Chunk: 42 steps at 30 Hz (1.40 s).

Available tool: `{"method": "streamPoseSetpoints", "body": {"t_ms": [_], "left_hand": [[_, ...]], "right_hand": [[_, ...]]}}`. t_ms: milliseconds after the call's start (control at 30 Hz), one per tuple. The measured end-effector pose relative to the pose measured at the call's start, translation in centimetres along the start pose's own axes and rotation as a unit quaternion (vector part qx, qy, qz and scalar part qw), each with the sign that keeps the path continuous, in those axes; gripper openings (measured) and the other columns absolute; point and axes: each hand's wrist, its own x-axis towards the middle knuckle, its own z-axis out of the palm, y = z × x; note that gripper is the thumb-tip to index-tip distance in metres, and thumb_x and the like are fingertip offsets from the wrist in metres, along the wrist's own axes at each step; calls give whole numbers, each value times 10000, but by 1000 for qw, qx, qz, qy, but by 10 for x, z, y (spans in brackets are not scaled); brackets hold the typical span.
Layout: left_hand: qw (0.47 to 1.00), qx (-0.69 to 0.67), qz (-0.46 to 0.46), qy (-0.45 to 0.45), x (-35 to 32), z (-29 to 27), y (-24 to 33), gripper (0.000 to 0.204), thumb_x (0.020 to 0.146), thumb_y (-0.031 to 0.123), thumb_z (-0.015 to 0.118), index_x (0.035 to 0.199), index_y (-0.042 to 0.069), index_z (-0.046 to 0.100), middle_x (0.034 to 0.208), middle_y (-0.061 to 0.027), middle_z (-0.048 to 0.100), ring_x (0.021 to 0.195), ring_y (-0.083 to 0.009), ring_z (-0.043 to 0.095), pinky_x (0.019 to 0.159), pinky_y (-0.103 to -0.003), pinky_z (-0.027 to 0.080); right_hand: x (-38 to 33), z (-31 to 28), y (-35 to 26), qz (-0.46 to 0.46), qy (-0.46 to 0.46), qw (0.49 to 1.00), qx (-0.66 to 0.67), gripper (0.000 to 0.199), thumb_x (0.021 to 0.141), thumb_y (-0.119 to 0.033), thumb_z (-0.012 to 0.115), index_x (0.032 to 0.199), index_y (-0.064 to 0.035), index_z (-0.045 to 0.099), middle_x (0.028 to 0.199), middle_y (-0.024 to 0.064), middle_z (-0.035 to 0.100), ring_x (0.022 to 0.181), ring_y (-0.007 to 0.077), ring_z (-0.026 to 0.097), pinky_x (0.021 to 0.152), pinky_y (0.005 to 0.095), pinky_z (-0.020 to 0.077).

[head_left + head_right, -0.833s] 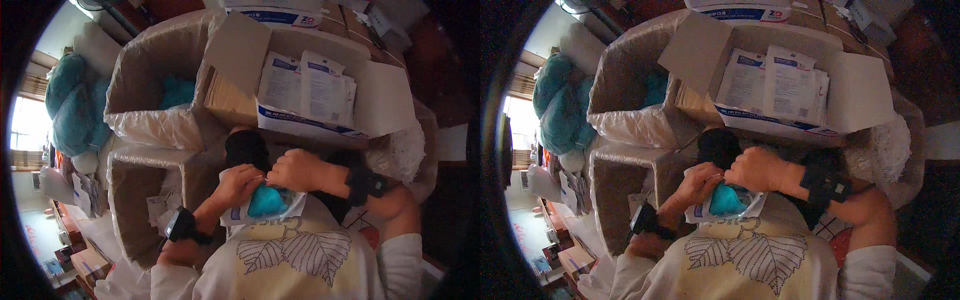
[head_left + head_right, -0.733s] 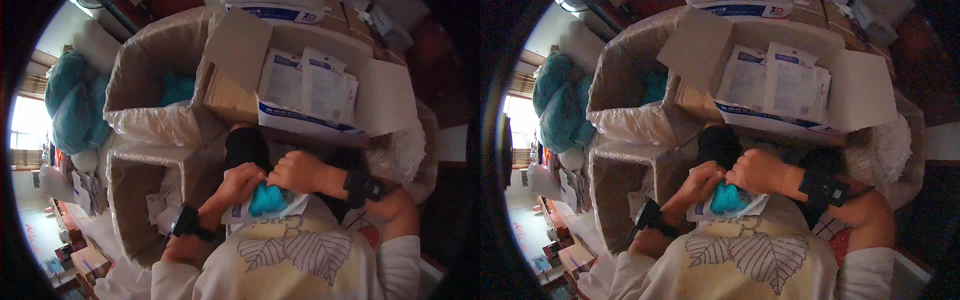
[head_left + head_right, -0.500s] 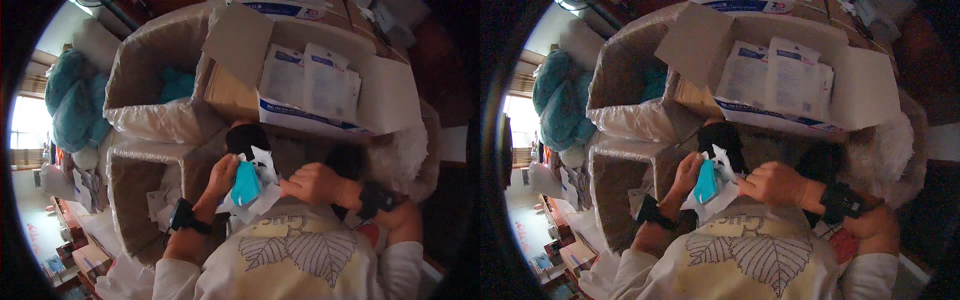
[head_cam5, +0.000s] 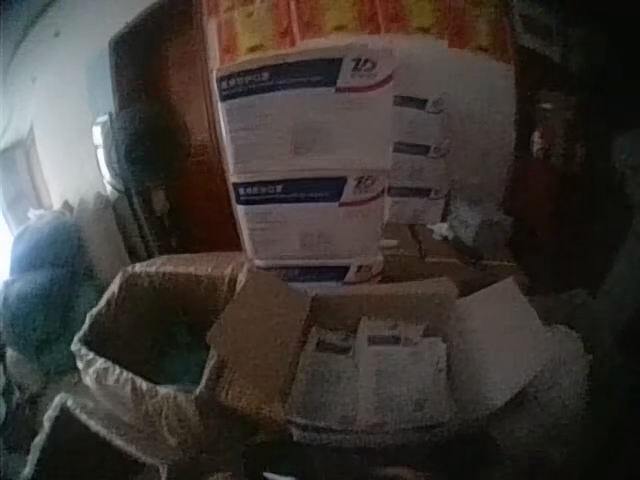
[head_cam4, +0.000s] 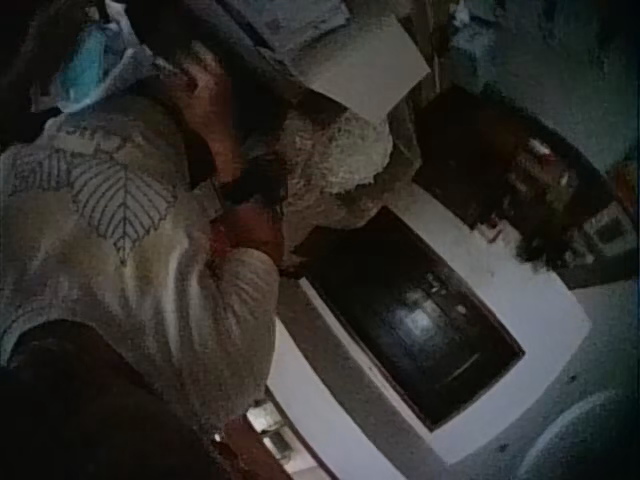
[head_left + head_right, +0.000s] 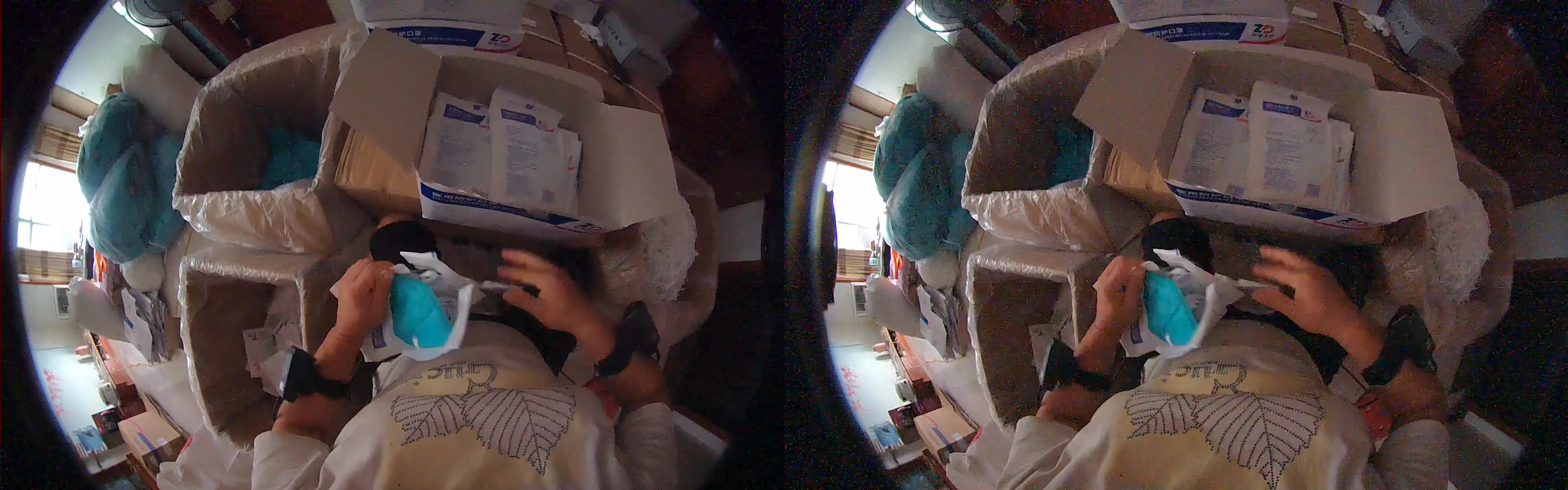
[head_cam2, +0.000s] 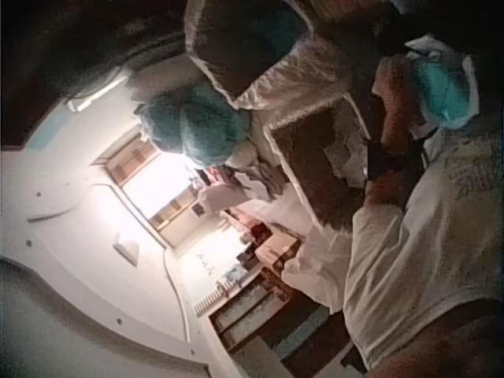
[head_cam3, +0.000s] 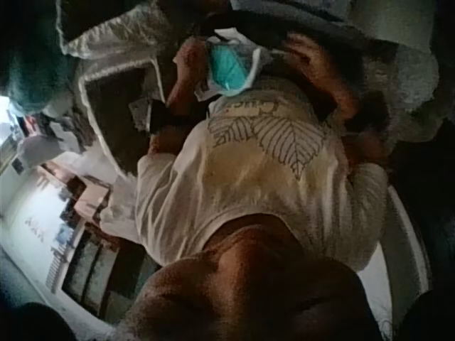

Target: Packing loose face masks and individual mask packets into boxes.

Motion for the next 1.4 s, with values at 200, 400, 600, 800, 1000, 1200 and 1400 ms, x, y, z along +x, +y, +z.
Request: {"method": "streamPoseSetpoints", "body": {"t_ms": [200,400,600,800,1000,1200,1400], "left_hand": [[989,118,94,-5,15,-9,38,103,698,65,596,798,83,582,676,-58,530,614,-254,506,554,-348,367],[990,132,35,38,-17,-12,25,135,680,74,615,810,86,583,697,-55,535,634,-243,503,582,-348,362],[990,141,-5,30,-10,-8,31,131,695,83,614,822,83,585,700,-58,532,642,-243,499,586,-347,359],[986,162,-11,35,-10,-6,37,116,713,102,604,825,80,584,704,-60,526,645,-242,497,584,-345,357],[991,129,-13,17,-8,-10,34,123,727,129,588,835,71,581,708,-79,520,655,-258,492,585,-350,362],[994,58,-86,44,-18,-12,16,142,745,151,567,853,59,577,710,-95,510,675,-281,487,600,-366,368],[994,97,-55,15,-11,-10,22,137,748,142,571,867,76,580,714,-87,512,678,-273,491,613,-357,368]], "right_hand": [[56,-2,-74,-135,-55,989,24,489,753,-351,600,1131,-57,503,1157,144,486,1066,282,471,918,379,342],[40,25,-36,-26,-139,977,-157,432,725,-351,609,1042,-68,534,1029,112,534,967,255,498,832,377,362],[39,37,-48,-140,6,971,-193,360,748,-365,573,928,-53,576,913,107,562,892,266,521,759,378,403],[63,28,-84,-5,-183,965,-188,331,777,-369,536,790,-48,614,881,118,570,851,273,545,686,376,452],[70,50,-55,-179,-101,971,-124,295,861,-303,456,871,-38,585,882,120,570,832,267,548,713,356,455],[48,3,-44,72,14,953,293,235,886,-192,415,1058,-69,519,942,68,565,888,168,533,803,275,413],[88,-31,-58,50,-111,961,246,256,839,-216,461,1031,-57,521,853,88,592,753,211,574,706,325,450]]}}
